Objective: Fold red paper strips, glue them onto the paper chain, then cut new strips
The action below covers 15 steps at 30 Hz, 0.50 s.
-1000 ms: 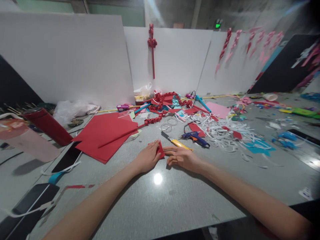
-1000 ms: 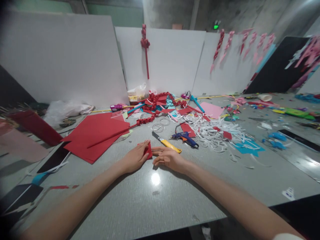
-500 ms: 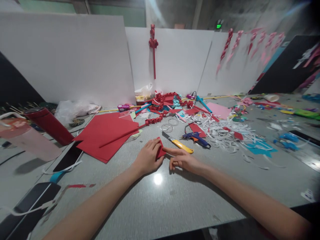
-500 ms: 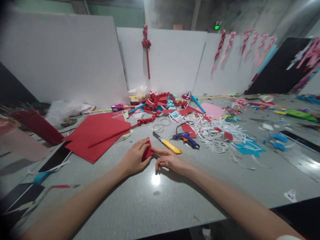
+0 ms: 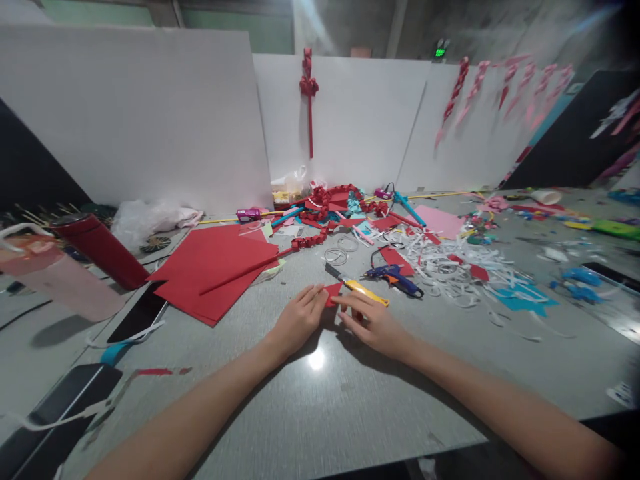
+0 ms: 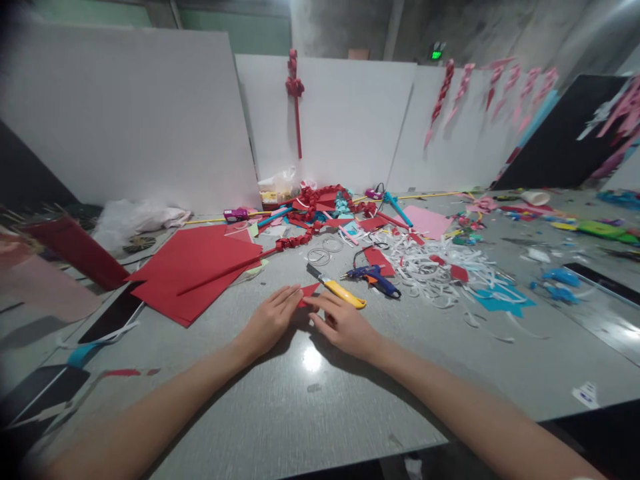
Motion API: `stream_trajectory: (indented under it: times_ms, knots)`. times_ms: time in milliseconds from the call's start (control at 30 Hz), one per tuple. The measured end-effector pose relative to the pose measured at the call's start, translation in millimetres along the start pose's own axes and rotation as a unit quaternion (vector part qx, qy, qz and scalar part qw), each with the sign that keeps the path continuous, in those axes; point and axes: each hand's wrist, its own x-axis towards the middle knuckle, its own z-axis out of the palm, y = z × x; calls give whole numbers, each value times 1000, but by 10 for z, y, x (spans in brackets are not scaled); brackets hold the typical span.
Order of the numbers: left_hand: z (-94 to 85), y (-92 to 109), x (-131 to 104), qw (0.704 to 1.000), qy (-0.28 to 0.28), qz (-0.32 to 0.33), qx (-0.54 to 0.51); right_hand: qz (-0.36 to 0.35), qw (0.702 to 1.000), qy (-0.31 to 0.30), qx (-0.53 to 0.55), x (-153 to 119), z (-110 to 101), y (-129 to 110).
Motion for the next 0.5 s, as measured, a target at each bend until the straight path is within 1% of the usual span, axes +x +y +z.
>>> stream_trajectory:
  times_ms: [67, 167, 300, 400, 500]
  knots:
    - [-10, 92, 11, 999, -10, 35, 8, -54, 997, 7, -60, -17, -8, 27]
    - [-18, 206, 26, 998, -23, 55, -3, -98, 989, 18, -111, -40, -29, 80]
    - [-23, 238, 36, 998, -20, 58, -10, -133, 975, -17, -176, -74, -79, 113]
    - [-17, 213, 36, 998, -18, 53, -27, -152, 974, -29, -168, -96, -114, 116]
    - [-1, 190, 31, 998, -18, 34, -52, -133, 983, -19, -125, -116, -128, 110]
